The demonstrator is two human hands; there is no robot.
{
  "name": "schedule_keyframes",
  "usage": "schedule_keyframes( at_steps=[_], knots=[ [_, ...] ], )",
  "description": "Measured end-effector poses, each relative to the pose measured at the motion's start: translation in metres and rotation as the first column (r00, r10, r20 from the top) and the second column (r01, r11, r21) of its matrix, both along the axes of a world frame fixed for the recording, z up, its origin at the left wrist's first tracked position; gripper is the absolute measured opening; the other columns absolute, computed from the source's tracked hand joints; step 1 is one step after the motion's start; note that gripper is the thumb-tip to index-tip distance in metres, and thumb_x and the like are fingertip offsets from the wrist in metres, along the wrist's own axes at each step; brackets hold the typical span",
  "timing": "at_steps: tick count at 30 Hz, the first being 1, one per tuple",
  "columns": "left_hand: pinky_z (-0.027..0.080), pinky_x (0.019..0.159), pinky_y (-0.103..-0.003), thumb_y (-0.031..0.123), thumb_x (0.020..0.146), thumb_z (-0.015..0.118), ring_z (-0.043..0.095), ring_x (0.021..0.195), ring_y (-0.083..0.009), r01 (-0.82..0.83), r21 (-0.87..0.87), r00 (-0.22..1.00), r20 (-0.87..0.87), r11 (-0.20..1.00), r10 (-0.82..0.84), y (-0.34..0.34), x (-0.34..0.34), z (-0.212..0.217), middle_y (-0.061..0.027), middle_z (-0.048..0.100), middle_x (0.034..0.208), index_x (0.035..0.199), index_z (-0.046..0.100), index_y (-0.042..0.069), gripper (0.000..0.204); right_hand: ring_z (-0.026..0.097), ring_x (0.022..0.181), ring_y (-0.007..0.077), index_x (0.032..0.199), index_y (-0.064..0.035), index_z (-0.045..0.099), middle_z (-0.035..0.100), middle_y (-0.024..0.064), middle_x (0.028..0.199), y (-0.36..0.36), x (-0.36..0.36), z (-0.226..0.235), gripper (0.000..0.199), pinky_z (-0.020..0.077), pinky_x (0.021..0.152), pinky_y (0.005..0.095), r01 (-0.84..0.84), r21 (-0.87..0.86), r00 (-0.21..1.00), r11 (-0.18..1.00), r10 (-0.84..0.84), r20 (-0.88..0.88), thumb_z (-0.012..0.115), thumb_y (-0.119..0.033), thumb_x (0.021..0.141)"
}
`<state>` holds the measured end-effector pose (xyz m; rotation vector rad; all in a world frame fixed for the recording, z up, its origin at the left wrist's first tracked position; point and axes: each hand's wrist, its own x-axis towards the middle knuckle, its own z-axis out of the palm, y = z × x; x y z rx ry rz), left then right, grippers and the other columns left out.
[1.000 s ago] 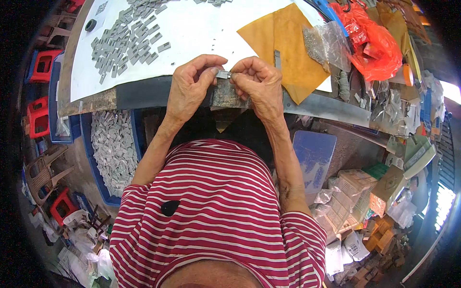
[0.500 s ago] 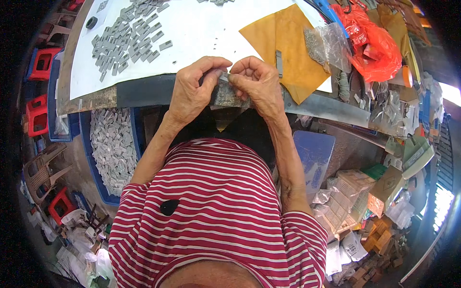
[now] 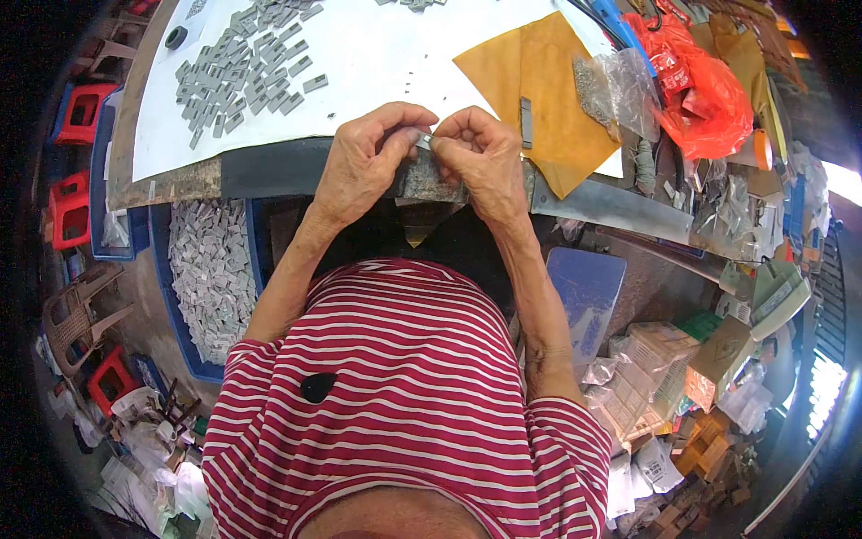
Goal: Assembling or inspecting small grey metal hardware components on a workbench.
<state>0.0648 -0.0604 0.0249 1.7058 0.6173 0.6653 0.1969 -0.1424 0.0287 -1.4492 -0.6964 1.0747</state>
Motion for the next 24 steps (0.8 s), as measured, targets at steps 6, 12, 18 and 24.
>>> schedule_keyframes(
  at_steps=[6,12,18,24],
  knots=[
    [0.047,0.068,-0.026,0.004,0.080,0.056,0.059,0.075,-0.0173,0.060,0.203,0.998,-0.019,0.977,-0.057,0.005,-0.006,0.005,-0.0086,0.062,0.085,0.099,0.060,0.001,0.020,0.045,0.047,0.0040,0.075,0.0001,0.056,0.054,0.0007,0.059,0.002,0.002,-0.003,0.004,0.0337,0.042,0.0169,0.034,0.039,0.989,0.999,-0.028,-0.142,0.059,-0.002,0.074],
    [0.048,0.068,-0.028,0.003,0.078,0.059,0.060,0.076,-0.0206,0.101,0.358,0.995,-0.058,0.928,-0.086,0.008,-0.007,0.003,-0.0105,0.062,0.087,0.098,0.059,0.001,0.020,0.044,0.045,0.0040,0.074,-0.0006,0.056,0.053,0.0003,0.056,0.002,0.006,0.000,0.003,0.0329,0.041,0.0168,-0.033,0.025,0.999,0.999,0.034,-0.030,0.059,-0.002,0.075],
    [0.048,0.065,-0.030,0.002,0.076,0.061,0.061,0.076,-0.0229,0.102,0.402,0.995,-0.031,0.910,-0.098,0.009,-0.006,-0.001,-0.0124,0.061,0.086,0.095,0.058,-0.001,0.020,0.044,0.044,0.0039,0.073,-0.0007,0.056,0.051,-0.0004,0.055,0.005,0.007,0.001,0.003,0.0319,0.040,0.0174,-0.051,0.043,0.999,0.998,0.051,-0.012,0.058,-0.001,0.075],
    [0.048,0.065,-0.032,0.001,0.075,0.061,0.060,0.075,-0.0264,0.107,0.491,0.994,-0.047,0.865,-0.096,0.014,-0.008,-0.001,-0.0135,0.061,0.084,0.094,0.057,-0.001,0.019,0.045,0.047,0.0045,0.074,-0.0001,0.055,0.052,0.0001,0.057,0.009,0.002,0.001,0.005,0.0340,0.042,0.0178,-0.013,0.035,0.999,0.999,0.014,-0.042,0.059,-0.002,0.076]
  ],
)
